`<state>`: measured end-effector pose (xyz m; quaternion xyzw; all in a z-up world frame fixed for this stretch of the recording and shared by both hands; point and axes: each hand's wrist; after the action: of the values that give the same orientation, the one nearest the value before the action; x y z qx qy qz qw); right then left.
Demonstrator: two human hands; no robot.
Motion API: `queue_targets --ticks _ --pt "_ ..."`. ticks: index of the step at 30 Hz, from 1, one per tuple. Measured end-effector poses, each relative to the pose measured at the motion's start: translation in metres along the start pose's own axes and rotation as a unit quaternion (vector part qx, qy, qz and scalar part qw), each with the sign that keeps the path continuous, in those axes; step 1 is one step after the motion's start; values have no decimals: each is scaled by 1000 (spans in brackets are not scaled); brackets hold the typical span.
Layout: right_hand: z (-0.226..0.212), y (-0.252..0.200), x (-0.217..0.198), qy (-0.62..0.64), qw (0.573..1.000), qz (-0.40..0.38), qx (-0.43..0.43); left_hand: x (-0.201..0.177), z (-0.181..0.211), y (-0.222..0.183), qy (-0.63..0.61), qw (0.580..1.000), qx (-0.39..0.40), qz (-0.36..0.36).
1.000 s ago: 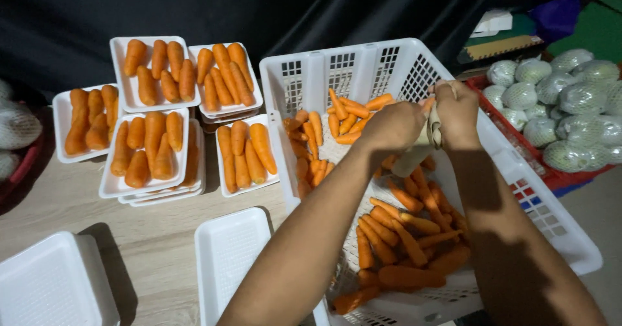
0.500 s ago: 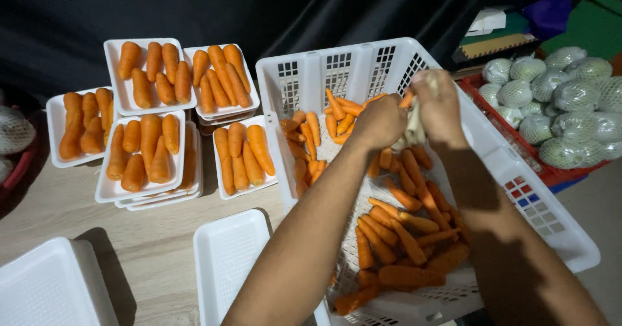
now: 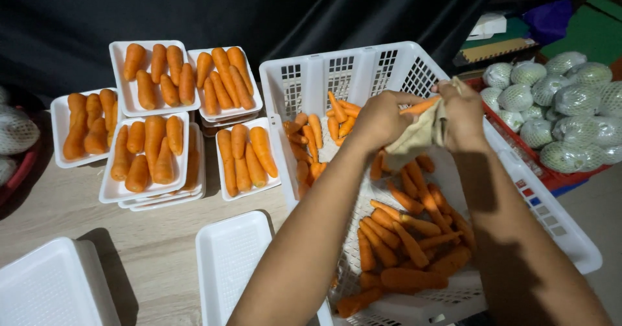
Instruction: The person wipes carrots with a cloth one by one and places them into white foam trays.
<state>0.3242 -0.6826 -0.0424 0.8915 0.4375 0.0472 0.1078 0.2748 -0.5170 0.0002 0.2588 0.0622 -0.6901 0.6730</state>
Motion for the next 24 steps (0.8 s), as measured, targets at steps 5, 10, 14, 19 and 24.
queue_targets --ticks 5,10,14,19,24 --pt "1 -3 0 59 997 -44 19 26 -37 33 -334 929 -91 129" --pt "14 -4 23 39 996 -78 -30 30 -56 47 -406 893 -132 144" --pt "-3 -16 17 -20 992 -109 -57 28 -40 37 -412 887 -154 142" --pt "-25 -36 8 -53 985 -127 -100 26 -40 40 -394 893 -142 166" --pt "-19 -30 11 28 983 -133 -121 38 -52 49 -337 911 -161 174"
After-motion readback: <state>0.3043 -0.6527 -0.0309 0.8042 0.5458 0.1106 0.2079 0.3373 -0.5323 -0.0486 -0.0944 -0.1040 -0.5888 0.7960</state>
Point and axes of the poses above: each hand's wrist, its own y-axis towards the middle knuckle, its own x-axis out of the palm, z = x × y, and after that the axes turned 14 degrees about z, right-handed
